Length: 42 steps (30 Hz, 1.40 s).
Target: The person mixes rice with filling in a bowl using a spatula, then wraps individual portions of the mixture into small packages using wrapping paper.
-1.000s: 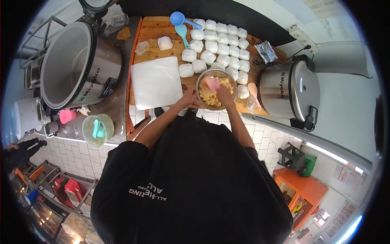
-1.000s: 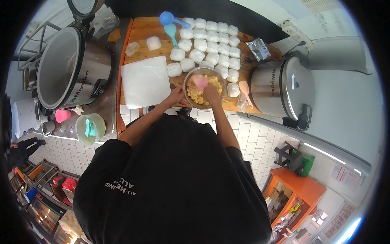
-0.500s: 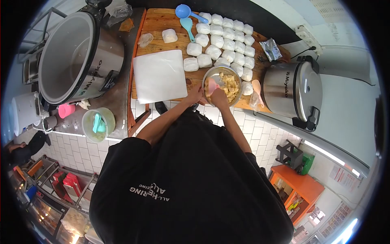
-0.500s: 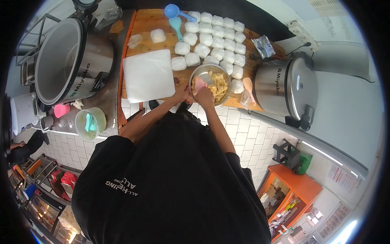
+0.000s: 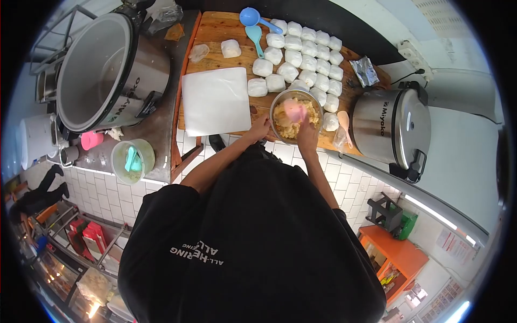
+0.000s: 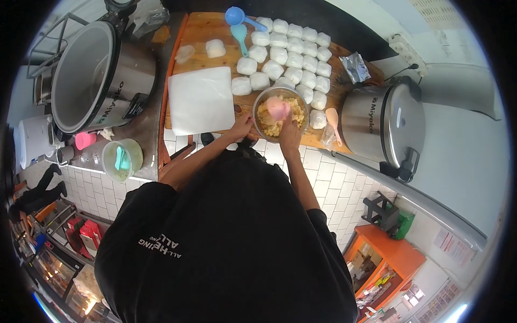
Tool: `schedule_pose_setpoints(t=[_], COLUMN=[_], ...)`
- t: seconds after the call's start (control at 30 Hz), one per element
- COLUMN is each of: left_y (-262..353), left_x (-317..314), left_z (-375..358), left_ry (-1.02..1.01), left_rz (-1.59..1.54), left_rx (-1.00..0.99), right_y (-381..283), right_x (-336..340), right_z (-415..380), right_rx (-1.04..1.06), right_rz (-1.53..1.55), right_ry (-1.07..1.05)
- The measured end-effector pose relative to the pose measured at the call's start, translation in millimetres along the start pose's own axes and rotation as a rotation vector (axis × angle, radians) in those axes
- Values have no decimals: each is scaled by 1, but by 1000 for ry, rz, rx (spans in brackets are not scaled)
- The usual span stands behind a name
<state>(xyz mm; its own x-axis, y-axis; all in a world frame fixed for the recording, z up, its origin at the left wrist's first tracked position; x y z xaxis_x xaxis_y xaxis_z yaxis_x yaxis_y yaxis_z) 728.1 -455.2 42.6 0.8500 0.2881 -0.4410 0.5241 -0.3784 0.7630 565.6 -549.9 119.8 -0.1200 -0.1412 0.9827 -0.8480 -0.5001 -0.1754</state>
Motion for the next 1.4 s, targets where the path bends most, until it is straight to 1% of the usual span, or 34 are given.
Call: schedule_pose_setpoints(t=[0.07,0.1,0.17,0.2,0.27,0.3,0.37,0.4,0.47,0.5,0.57,0.6,0.67,0.7,0.73,0.8,0.83,0.87,0.9,0.93,1.0,1.03,1.1,1.13,1.17,1.2,1.23,1.27,1.3,1.33,1.4], left_y=[-1,-1,-6,-5,-4,-4,-6,-8,-2,-3,-2,-2,5,8,11,3,-10,-11,-4,-1,1,-2,1,1,1,2,2,2,2,-1,-6], left_x=[1,2,3,3,5,5,5,5,4,5,7,5,0,-1,-2,-3,0,1,0,-3,-2,-1,0,0,-1,-1,-1,0,1,2,3], left_z=[0,2,3,3,3,6,5,1,2,5,4,0,-7,-8,-8,-13,-10,-7,-8,-13,-12,-10,-7,-6,-8,-9,-10,-10,-8,-7,-5], left_ry=[19,22,14,7,-25,-20,16,17,40,34,52,56,5,8,20,36,26,15,11,11,18,16,18,37,54,55,24,-7,-8,-14,-18], left_rz=[25,28,13,17,21,20,43,44,82,81,181,178,86,91,96,103,69,38,55,22,-9,-9,-1,18,38,47,53,60,66,53,47], left_rx=[48,46,65,67,31,29,69,77,-17,-19,-13,-8,8,1,-14,-24,-17,-16,-33,-9,14,22,26,46,69,76,43,8,12,12,15], right_y=[-2,1,12,17,19,11,-5,-14,-34,-43,-56,-57,-60,-54,-43,-4,35,79,96,83,50,46,47,53,66,73,58,24,-2,-14,-30], right_x=[14,13,2,-15,-44,-40,-38,-40,-44,-44,-42,-41,-41,-39,-41,-77,-103,-133,-145,-120,-35,-24,-15,-34,-71,-93,-84,-59,-39,-32,-30], right_z=[3,7,12,15,26,39,53,48,46,36,9,2,1,6,21,50,59,71,85,86,60,52,50,52,56,56,49,42,37,31,23], right_rx=[-240,-238,-275,-283,-229,-224,-156,-159,-221,-225,-145,-144,-195,-131,-124,386,384,350,319,327,-588,-582,-665,-663,-295,62,55,-100,-252,-256,-129], right_rz=[83,86,58,58,92,92,131,134,191,189,119,119,7,81,81,-264,-261,42,351,354,1129,1132,1036,1041,482,-68,-59,-3,50,54,-36], right_ry=[34,36,-291,-288,-233,-234,-414,-420,-467,-464,-346,-353,-399,-370,-361,-693,-681,-794,-890,-874,-1093,-1097,-851,-853,-543,-213,-218,-169,-119,-123,-181])
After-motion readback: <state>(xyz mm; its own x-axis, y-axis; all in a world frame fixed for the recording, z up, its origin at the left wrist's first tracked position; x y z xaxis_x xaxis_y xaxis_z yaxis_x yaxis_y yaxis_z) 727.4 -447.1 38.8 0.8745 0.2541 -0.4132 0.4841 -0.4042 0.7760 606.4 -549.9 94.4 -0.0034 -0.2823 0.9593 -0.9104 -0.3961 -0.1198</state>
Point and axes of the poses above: each hand's wrist, its own z-axis towards the middle knuckle, its own x-axis out of the back of the hand, y = z × x, the point moved 1 cm from there along z, towards the middle knuckle, and after that the axes turned 3 degrees about -x, right-handed, at the moved point
